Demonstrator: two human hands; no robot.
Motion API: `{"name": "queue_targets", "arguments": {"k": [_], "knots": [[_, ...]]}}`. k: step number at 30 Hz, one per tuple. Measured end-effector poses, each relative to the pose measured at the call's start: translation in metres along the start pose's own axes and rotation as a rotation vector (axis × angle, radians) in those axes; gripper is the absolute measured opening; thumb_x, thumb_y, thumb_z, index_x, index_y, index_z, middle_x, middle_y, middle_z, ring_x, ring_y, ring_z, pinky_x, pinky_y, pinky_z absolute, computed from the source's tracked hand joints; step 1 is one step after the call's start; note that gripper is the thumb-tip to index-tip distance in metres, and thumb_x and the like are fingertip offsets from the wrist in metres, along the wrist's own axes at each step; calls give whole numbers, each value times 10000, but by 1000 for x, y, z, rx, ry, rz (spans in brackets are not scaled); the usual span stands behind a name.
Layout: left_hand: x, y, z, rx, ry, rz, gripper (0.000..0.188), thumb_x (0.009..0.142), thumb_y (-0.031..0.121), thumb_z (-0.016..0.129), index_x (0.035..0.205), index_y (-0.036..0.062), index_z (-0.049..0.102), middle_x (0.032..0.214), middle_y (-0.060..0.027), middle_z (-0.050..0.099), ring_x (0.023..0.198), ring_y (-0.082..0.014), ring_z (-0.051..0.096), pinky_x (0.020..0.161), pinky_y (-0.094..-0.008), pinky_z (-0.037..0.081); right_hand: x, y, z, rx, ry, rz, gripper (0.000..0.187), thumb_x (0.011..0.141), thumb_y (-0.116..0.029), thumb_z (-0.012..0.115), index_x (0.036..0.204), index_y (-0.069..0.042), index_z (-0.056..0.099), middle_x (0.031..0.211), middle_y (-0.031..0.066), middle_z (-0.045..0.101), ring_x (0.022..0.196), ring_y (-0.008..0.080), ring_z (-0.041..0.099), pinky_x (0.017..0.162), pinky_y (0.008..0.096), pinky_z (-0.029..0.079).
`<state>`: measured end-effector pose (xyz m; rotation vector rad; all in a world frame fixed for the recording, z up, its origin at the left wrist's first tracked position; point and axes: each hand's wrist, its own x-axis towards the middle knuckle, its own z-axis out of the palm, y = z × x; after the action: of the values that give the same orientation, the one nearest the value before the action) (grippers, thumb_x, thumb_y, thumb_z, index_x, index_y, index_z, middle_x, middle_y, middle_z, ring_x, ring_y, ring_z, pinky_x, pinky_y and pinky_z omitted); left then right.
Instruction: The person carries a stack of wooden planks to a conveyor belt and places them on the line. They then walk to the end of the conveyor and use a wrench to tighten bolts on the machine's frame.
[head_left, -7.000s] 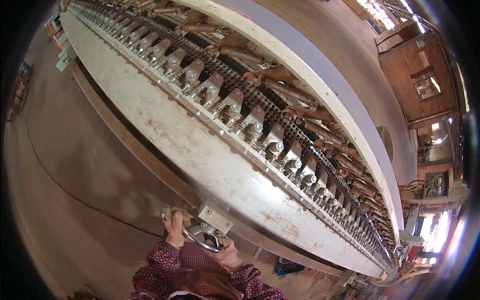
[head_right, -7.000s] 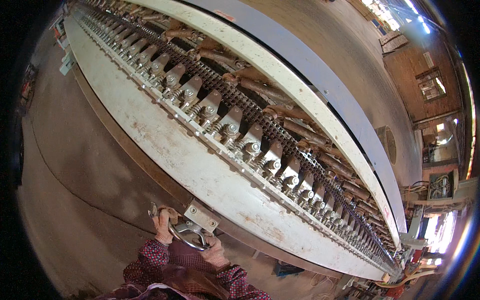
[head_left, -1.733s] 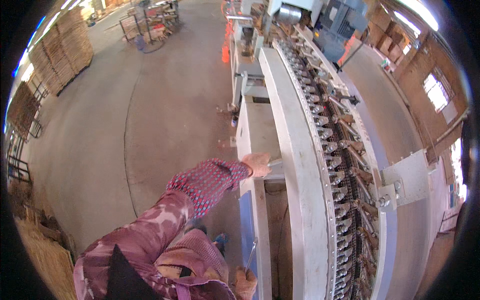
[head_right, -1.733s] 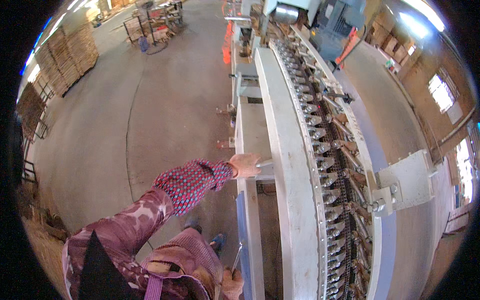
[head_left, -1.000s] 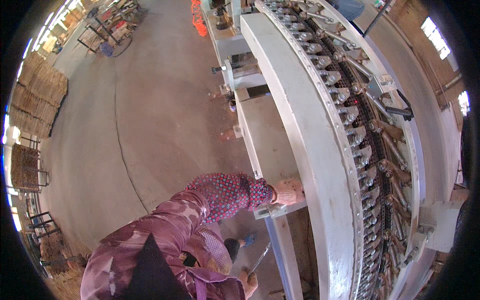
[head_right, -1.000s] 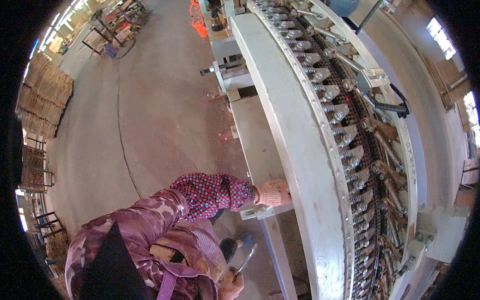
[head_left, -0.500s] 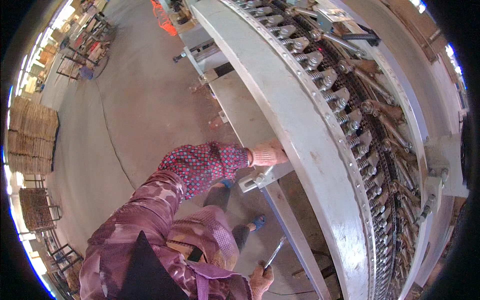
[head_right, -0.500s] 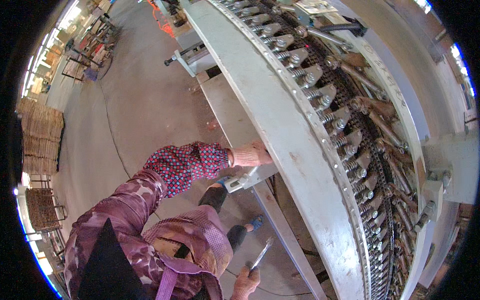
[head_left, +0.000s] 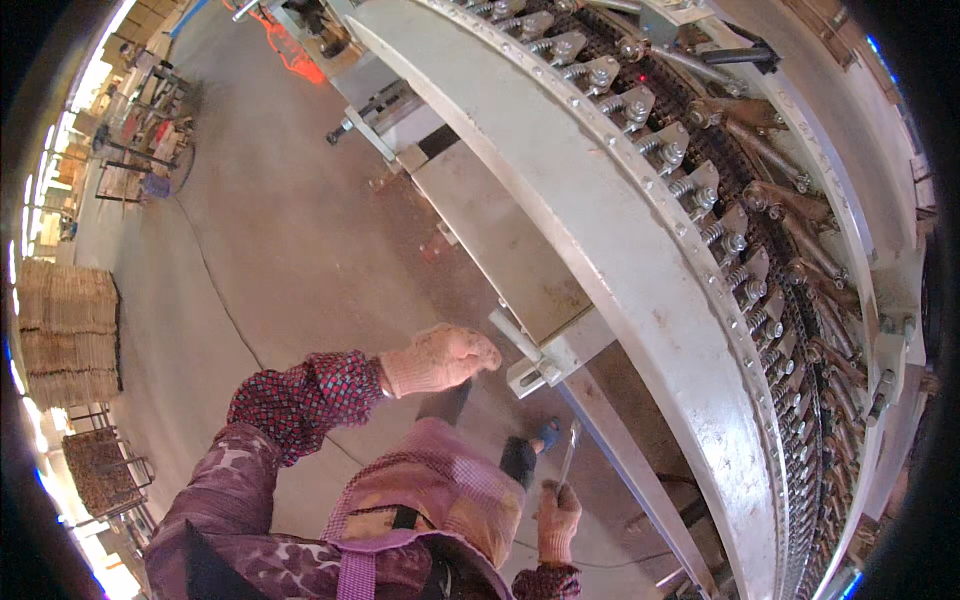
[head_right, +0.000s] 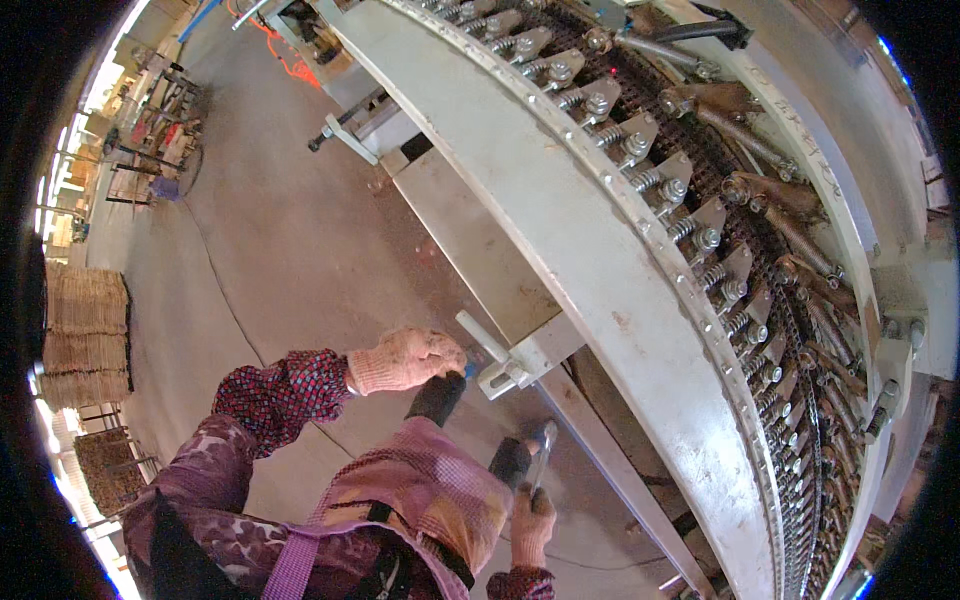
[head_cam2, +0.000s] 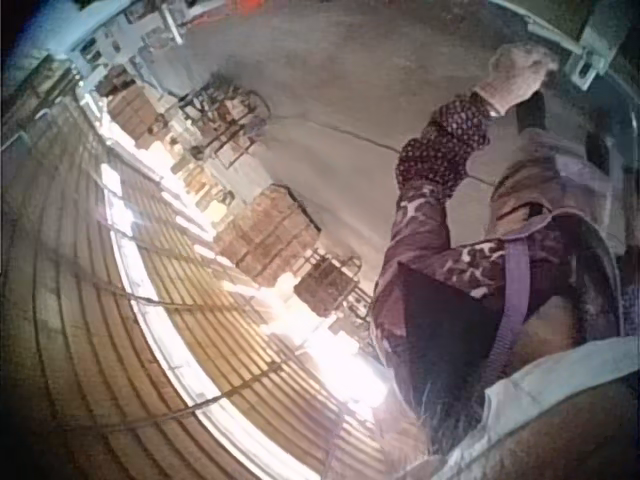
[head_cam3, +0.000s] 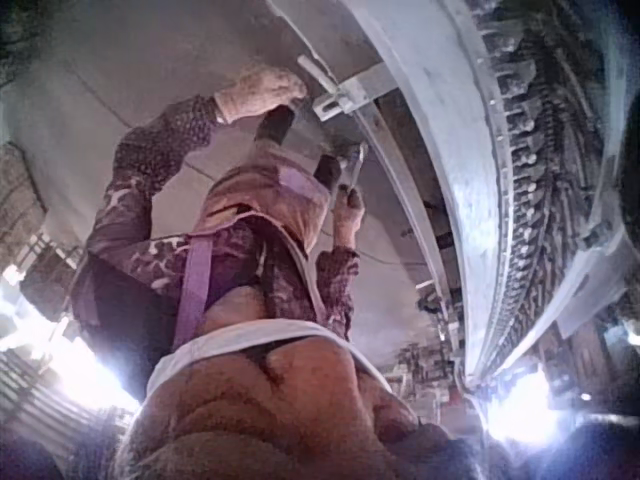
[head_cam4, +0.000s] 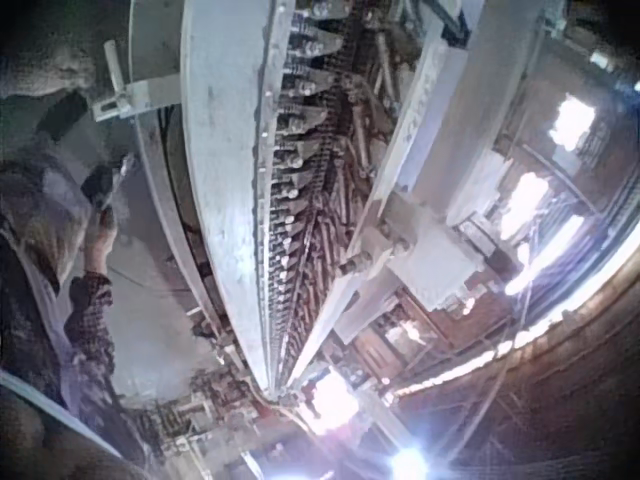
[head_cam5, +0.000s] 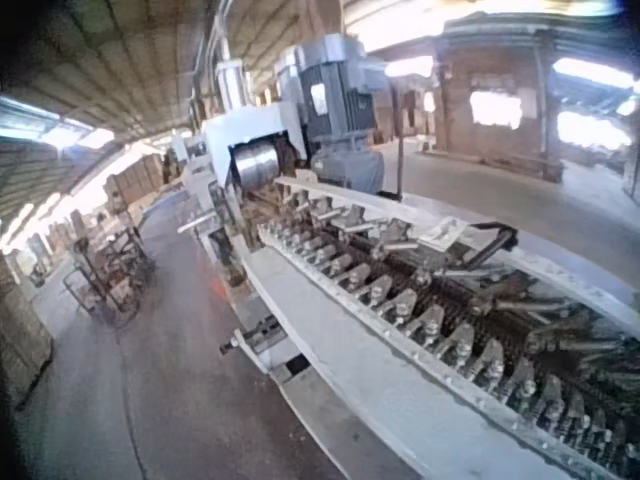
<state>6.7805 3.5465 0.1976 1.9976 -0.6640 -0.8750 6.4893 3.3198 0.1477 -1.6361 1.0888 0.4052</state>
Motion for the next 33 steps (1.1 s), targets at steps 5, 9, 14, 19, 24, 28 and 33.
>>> {"name": "queue_targets", "arguments": {"k": [5,9,14,19,24,28,33], "knots": [[42,26,-30,890,249,261,419,839,394,547,1175,145,535,1087,-60,585,940,-254,594,814,-387,486,0,-55,22,-57,-28,67,299,860,-294,587,822,2,608,628,69,535,608,128,479,585,301,409],[53,3,-14,757,-180,51,446,844,446,514,1141,114,531,1076,-75,577,898,-271,602,759,-403,497,-5,-43,26,-12,-83,-41,277,857,-282,581,833,-9,617,654,91,578,647,146,548,613,316,434],[9,7,29,520,-11,-129,379,842,407,554,1009,67,563,822,-99,604,745,-264,626,616,-357,501,-3,6,14,-242,-13,-179,232,850,-259,590,844,-30,625,596,-7,518,512,85,483,480,264,403],[-18,22,111,467,467,-184,309,848,327,562,879,20,547,777,-153,589,712,-320,612,596,-402,495,-3,14,-8,-247,-73,-116,250,846,-260,574,793,-20,617,630,43,564,516,126,541,464,292,441],[-17,30,129,405,424,-438,362,860,374,541,996,38,554,834,-188,600,718,-342,608,596,-426,486,6,3,-29,-326,-82,-68,346,841,-342,566,783,-3,608,628,83,564,530,155,563,471,314,445],[-26,42,119,480,440,-259,340,864,350,537,990,35,556,851,-188,595,747,-333,606,629,-423,489,4,-14,-38,-384,-78,-190,368,836,-357,550,788,4,603,613,100,558,536,180,569,484,330,441],[-28,21,118,407,385,-87,211,878,265,501,949,97,607,947,-116,564,905,-287,580,725,-384,503,21,16,-33,-396,-62,-228,290,808,-295,578,775,-7,596,592,71,527,539,161,546,489,316,433]]}}
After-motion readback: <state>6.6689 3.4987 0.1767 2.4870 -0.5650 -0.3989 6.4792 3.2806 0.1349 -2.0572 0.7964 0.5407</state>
